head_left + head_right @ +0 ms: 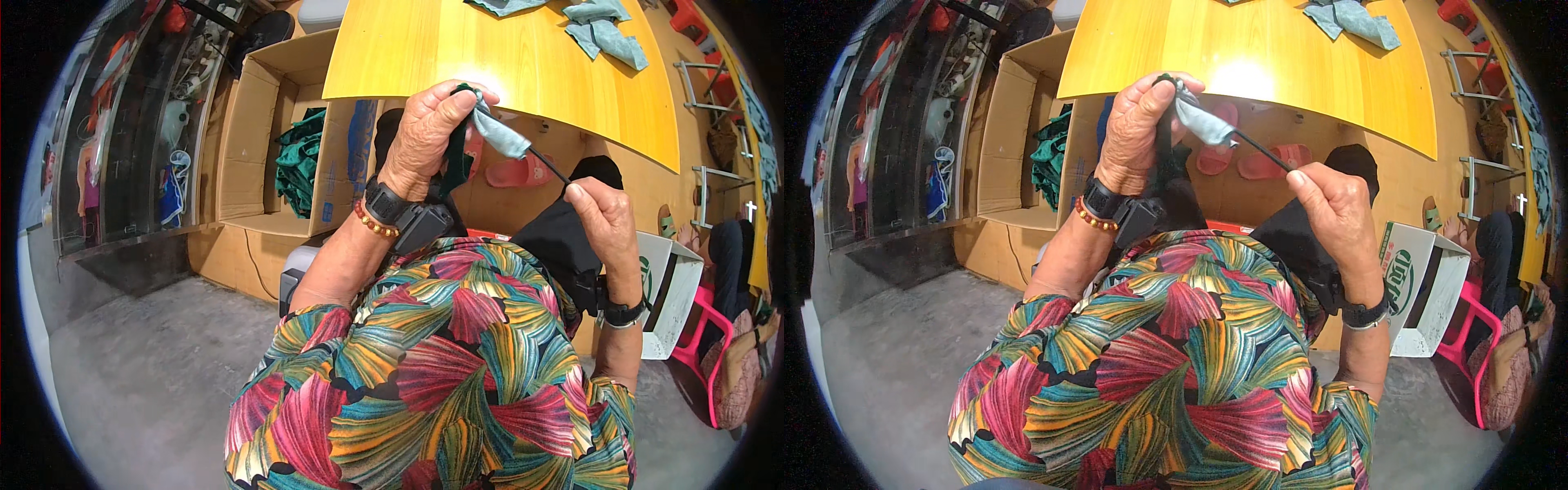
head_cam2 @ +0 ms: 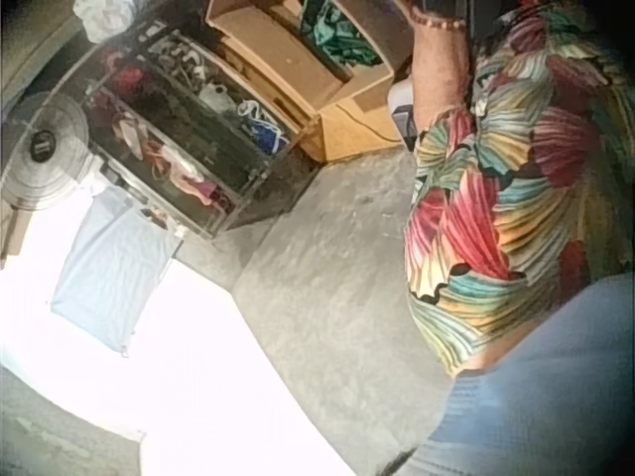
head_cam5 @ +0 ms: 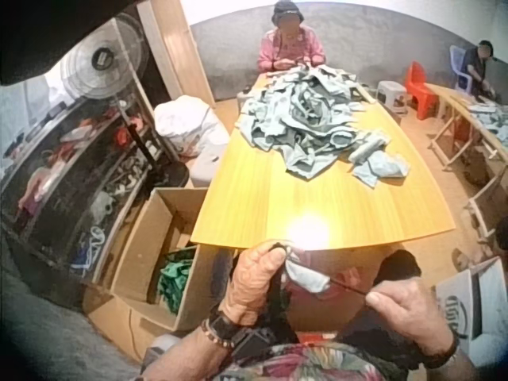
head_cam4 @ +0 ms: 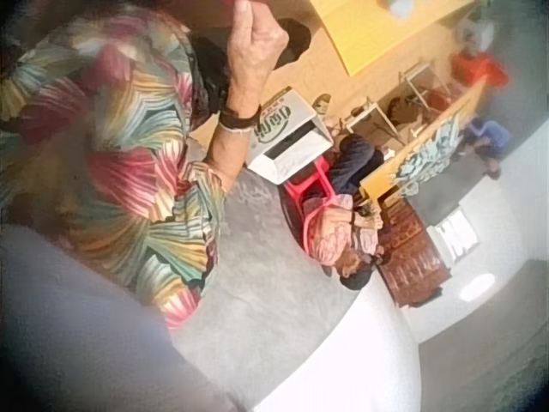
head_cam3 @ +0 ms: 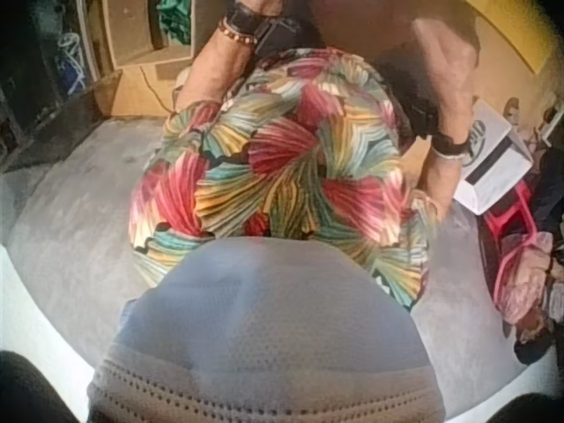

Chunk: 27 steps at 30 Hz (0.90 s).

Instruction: Turning fabric tubes inside out using a thin metal rod.

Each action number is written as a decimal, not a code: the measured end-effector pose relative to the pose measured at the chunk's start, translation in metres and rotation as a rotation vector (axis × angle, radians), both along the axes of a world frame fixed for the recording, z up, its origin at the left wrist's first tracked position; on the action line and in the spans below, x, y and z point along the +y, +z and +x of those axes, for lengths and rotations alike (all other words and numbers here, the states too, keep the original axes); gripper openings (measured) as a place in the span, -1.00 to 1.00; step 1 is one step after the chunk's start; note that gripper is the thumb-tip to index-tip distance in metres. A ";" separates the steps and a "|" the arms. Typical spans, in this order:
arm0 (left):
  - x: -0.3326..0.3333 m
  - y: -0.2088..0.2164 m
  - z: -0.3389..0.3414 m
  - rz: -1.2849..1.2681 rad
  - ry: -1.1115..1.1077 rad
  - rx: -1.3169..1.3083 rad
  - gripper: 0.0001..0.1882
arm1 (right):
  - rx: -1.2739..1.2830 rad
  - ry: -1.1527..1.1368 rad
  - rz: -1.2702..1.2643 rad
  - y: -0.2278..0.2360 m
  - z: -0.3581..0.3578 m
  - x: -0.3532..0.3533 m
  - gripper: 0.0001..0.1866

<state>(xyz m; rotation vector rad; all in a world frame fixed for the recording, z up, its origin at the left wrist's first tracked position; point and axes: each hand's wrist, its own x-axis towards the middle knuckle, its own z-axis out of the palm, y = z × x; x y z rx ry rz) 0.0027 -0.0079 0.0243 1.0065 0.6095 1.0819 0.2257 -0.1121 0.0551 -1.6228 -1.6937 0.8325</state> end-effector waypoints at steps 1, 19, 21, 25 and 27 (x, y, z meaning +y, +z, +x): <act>-0.002 0.003 0.000 -0.026 -0.027 -0.003 -0.62 | 0.001 0.001 0.000 -0.001 -0.001 0.000 -0.73; 0.005 -0.013 0.014 -0.155 -0.011 -0.285 -0.56 | 0.503 -0.025 -0.213 -0.029 -0.047 0.020 -0.72; 0.006 -0.016 0.008 -0.138 0.019 -0.250 -0.56 | 0.165 -0.019 0.058 -0.028 -0.037 0.020 -0.76; 0.014 -0.011 -0.009 -0.098 0.019 -0.191 -0.55 | 0.128 0.002 -0.106 -0.007 0.002 0.007 -0.78; 0.016 -0.007 -0.013 -0.033 -0.010 -0.121 -0.54 | 0.234 -0.110 -0.178 0.009 0.008 0.000 -0.79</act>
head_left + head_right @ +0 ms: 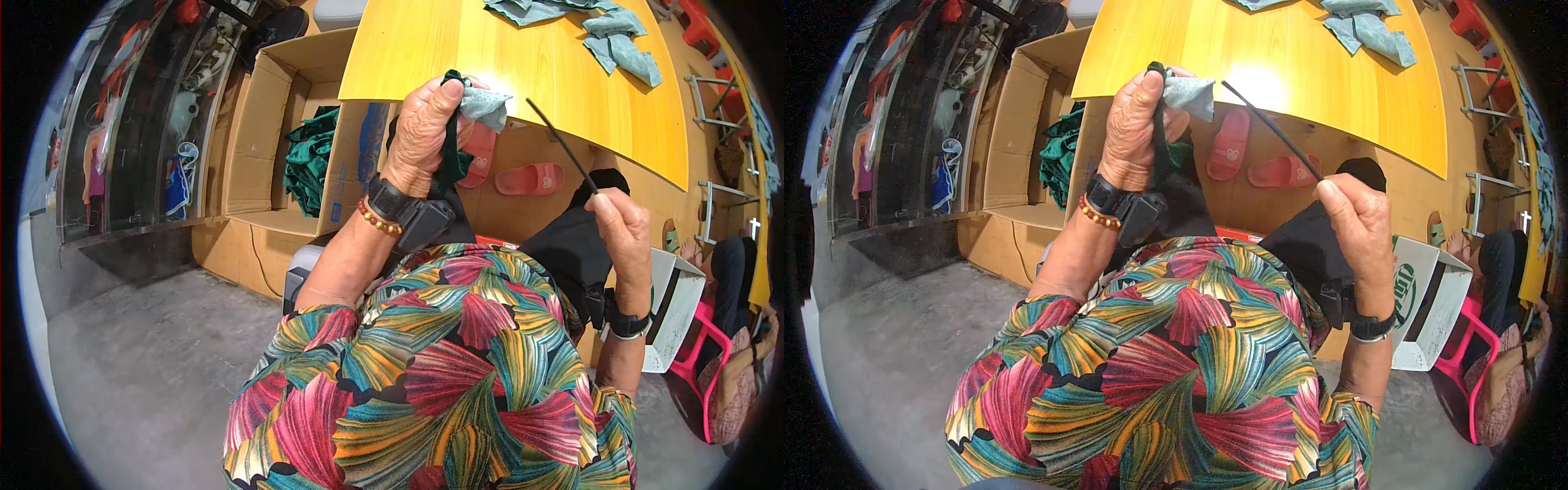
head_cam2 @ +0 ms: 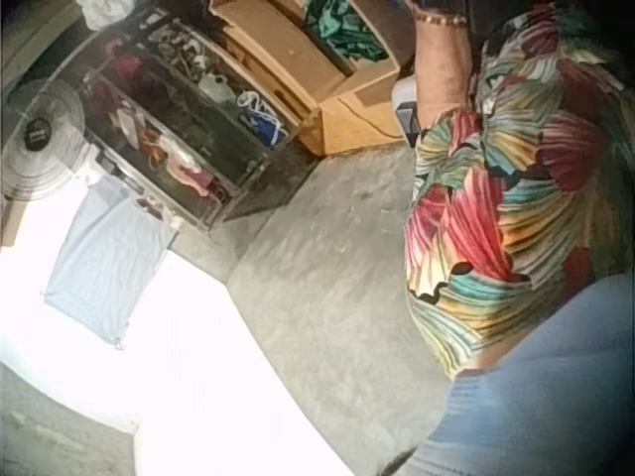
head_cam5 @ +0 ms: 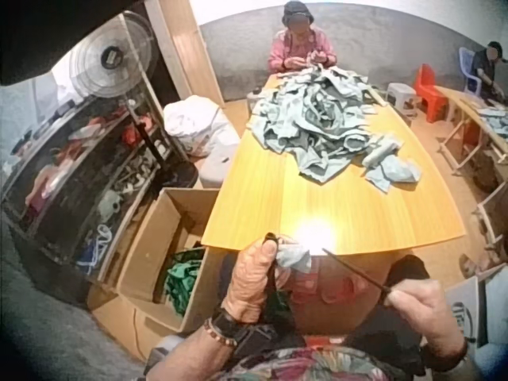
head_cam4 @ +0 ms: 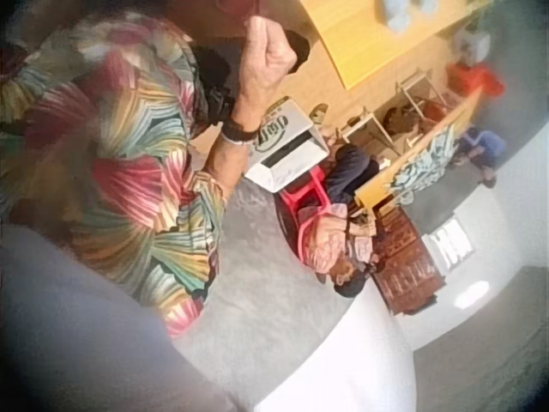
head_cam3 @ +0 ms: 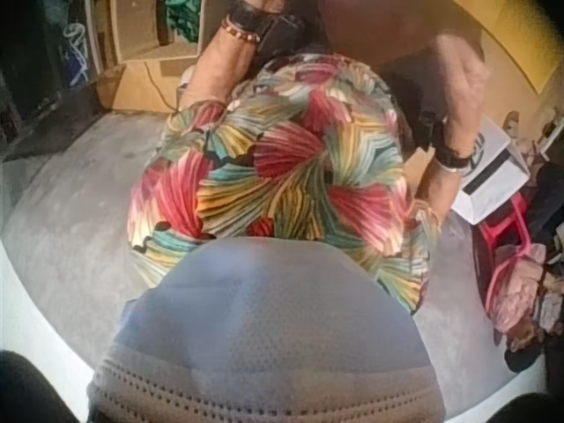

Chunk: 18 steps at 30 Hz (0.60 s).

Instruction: Turning fabric tubes inside out using a thin metal rod.

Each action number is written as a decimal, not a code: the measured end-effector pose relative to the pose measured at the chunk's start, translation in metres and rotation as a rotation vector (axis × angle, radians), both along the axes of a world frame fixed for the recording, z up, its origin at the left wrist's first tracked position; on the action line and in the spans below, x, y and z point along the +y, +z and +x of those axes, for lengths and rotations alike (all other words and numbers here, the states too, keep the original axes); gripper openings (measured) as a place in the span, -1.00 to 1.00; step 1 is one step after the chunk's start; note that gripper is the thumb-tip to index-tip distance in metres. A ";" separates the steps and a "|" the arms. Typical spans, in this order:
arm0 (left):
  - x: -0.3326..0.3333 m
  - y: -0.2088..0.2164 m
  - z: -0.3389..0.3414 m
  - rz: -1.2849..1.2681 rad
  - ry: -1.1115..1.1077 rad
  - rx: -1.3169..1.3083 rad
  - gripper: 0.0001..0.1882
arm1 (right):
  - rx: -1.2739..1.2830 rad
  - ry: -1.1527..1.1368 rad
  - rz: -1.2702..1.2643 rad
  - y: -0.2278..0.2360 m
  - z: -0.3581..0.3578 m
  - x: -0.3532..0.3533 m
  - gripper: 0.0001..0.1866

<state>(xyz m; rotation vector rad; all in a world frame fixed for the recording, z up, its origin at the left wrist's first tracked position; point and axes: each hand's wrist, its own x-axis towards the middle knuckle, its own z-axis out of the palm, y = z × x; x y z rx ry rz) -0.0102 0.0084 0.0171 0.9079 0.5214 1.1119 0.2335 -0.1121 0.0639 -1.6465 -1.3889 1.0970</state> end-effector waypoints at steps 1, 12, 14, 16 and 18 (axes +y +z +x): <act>-0.001 0.001 -0.001 -0.001 -0.004 0.000 -0.54 | 0.000 -0.004 -0.001 0.004 -0.004 0.000 -0.79; -0.016 0.013 0.004 -0.019 -0.044 0.090 -0.52 | -0.379 0.128 0.302 -0.001 -0.022 0.008 -0.81; -0.015 0.013 0.004 -0.039 -0.086 0.088 -0.57 | -0.369 0.169 0.273 -0.003 -0.022 0.010 -0.81; -0.016 0.009 0.006 -0.053 -0.123 0.086 -0.63 | -0.409 0.156 0.248 -0.009 -0.021 0.012 -0.78; -0.017 -0.001 0.014 -0.121 -0.124 0.085 -0.52 | -0.294 0.159 0.189 -0.015 -0.032 0.017 -0.76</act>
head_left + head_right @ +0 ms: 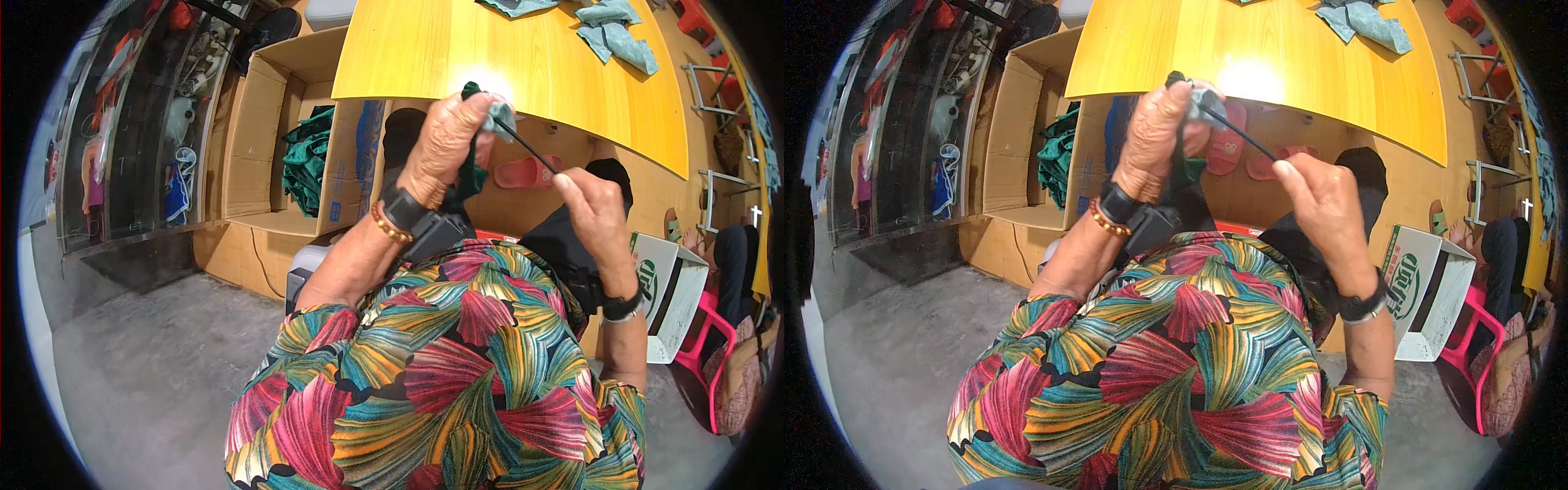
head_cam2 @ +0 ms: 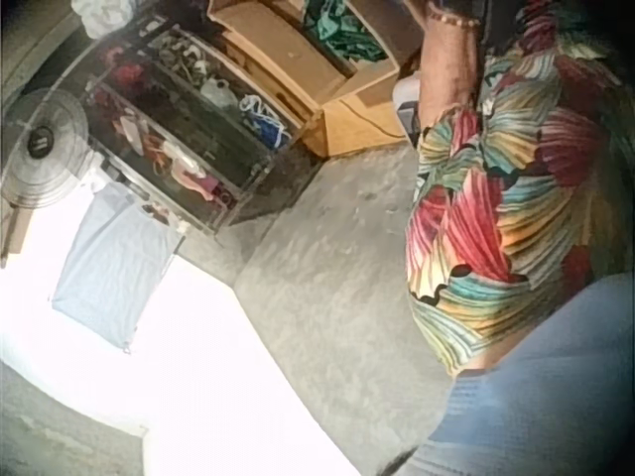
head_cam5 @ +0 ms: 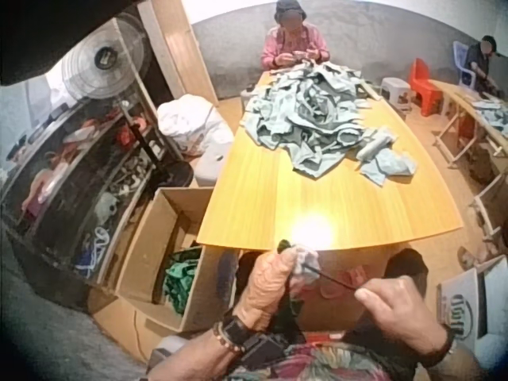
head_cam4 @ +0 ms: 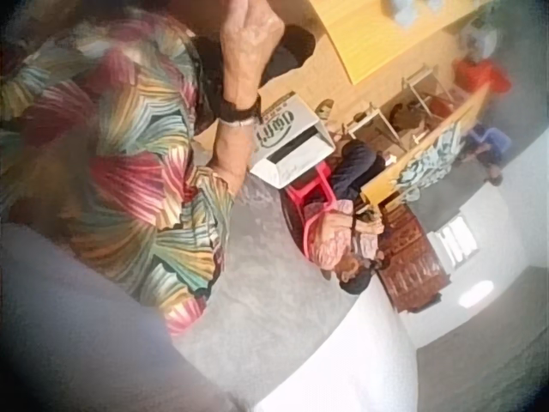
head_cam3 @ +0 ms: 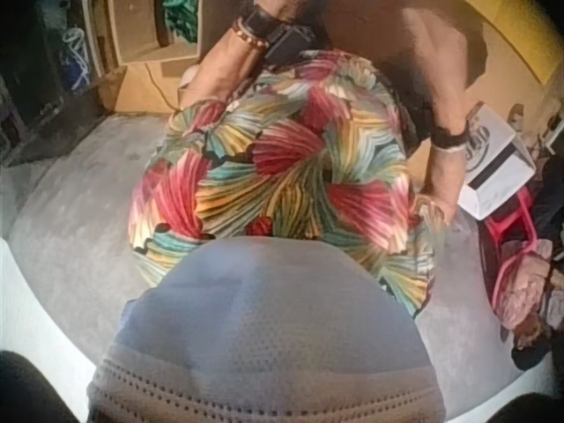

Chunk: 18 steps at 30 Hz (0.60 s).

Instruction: Turning fabric tubes inside out using a thin metal rod.

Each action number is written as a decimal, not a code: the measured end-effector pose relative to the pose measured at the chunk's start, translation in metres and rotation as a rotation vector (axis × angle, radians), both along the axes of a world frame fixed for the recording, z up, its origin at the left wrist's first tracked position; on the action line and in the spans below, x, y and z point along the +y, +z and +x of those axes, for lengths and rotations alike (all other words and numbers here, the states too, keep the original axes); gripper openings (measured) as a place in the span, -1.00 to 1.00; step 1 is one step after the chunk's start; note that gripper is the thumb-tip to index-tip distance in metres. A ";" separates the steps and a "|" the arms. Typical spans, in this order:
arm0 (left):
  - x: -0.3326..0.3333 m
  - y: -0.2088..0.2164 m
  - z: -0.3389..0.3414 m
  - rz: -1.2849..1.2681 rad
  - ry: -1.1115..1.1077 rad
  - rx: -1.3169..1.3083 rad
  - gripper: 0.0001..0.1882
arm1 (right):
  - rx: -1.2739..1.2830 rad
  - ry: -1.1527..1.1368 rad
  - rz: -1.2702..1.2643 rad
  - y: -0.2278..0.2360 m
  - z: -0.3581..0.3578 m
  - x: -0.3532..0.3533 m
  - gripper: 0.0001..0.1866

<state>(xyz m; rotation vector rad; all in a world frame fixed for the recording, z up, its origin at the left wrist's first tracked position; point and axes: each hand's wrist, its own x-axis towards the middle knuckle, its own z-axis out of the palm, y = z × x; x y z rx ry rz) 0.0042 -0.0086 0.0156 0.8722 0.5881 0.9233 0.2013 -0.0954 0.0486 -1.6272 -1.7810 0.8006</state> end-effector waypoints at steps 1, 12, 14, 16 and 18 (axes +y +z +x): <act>-0.003 0.001 0.009 -0.040 0.044 -0.002 -0.52 | 0.104 -0.009 -0.065 -0.007 -0.002 0.004 -0.73; 0.010 -0.001 0.019 0.032 0.195 -0.220 -0.57 | 1.254 0.002 -0.745 -0.027 -0.026 0.012 -0.68; 0.011 0.001 0.016 0.071 0.221 -0.229 -0.68 | 1.019 0.003 -0.645 -0.026 -0.019 0.011 -0.68; 0.012 0.000 0.015 0.065 0.223 -0.167 -0.69 | 0.595 -0.004 -0.384 -0.023 -0.013 0.009 -0.66; 0.008 0.000 0.019 -0.009 0.199 -0.121 -0.69 | 0.369 -0.034 -0.099 -0.030 -0.015 0.015 -0.65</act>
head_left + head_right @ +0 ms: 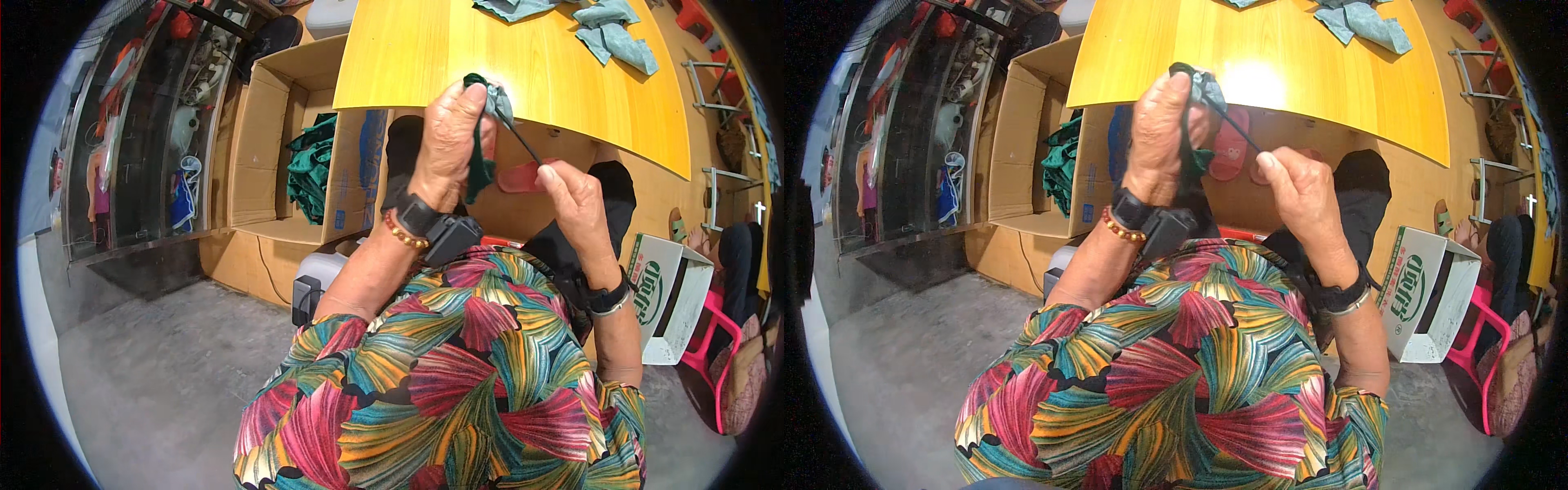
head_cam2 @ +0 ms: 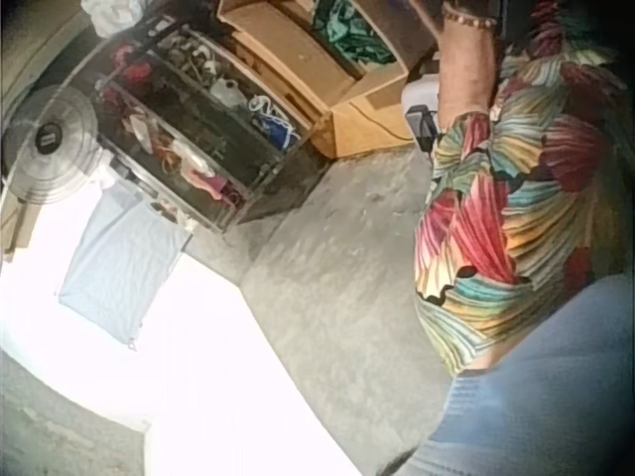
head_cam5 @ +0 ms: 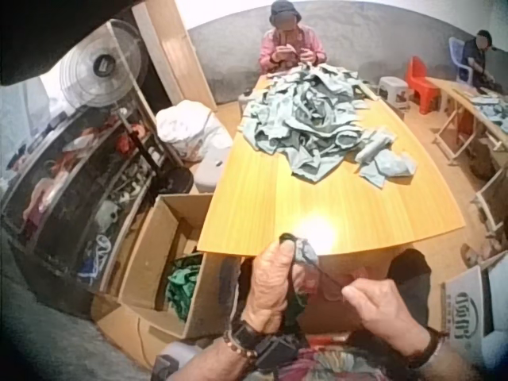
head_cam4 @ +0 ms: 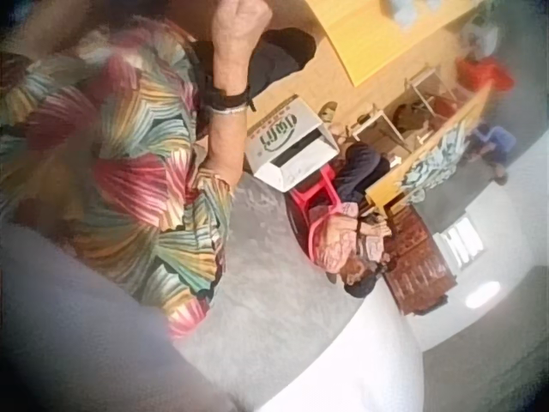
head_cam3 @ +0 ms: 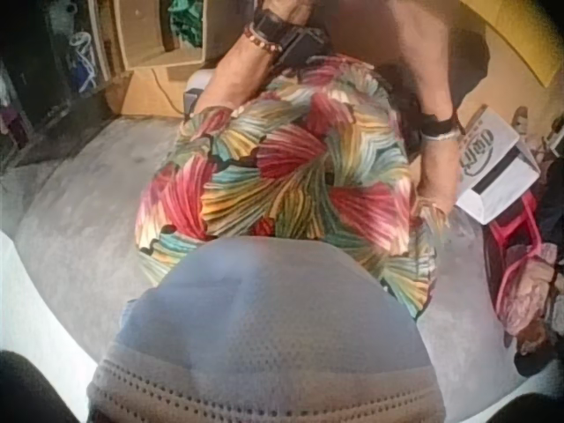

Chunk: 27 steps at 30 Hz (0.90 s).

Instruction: Turning fabric tubes inside out using a thin metal rod.

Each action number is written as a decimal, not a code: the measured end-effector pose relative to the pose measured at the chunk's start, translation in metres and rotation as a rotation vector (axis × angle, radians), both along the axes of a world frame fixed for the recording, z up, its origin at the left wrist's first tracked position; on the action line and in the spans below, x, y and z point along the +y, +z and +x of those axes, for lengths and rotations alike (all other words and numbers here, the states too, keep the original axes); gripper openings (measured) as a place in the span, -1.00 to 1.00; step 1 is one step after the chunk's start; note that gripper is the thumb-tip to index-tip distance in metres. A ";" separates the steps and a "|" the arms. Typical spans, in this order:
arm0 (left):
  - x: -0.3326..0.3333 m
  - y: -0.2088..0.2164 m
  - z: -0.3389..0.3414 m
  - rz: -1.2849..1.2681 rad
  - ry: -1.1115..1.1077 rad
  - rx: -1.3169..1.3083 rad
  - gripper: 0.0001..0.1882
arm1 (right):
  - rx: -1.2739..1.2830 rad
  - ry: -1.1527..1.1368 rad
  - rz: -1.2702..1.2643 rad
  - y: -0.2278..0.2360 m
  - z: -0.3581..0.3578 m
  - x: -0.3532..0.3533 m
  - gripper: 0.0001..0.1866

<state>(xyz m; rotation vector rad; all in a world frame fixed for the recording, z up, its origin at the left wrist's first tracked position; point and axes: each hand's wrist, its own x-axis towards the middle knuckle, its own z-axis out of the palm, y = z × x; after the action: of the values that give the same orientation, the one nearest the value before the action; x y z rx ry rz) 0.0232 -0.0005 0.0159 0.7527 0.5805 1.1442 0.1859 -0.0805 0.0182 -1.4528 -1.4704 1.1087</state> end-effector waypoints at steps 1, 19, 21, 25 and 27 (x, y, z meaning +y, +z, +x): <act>-0.001 -0.003 0.006 -0.018 0.012 0.041 -0.60 | -0.233 -0.068 0.269 -0.003 -0.002 0.004 -0.64; 0.010 0.004 -0.017 0.048 -0.137 0.023 -0.42 | -0.010 -0.024 -0.137 0.039 0.028 -0.017 -0.70; 0.006 0.006 -0.017 0.079 -0.161 0.045 -0.43 | -0.083 -0.018 0.013 0.033 0.025 -0.015 -0.70; -0.001 0.010 -0.018 0.036 -0.163 0.032 -0.45 | -0.204 -0.020 0.031 0.028 0.025 -0.018 -0.70; -0.003 0.008 -0.019 0.022 -0.163 0.050 -0.45 | -0.256 -0.018 0.065 0.027 0.026 -0.020 -0.70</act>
<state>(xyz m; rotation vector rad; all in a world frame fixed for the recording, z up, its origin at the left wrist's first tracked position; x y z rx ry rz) 0.0043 -0.0033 0.0242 0.8339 0.5390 0.9845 0.2123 -0.1001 0.0449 -1.6045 -1.6490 0.8791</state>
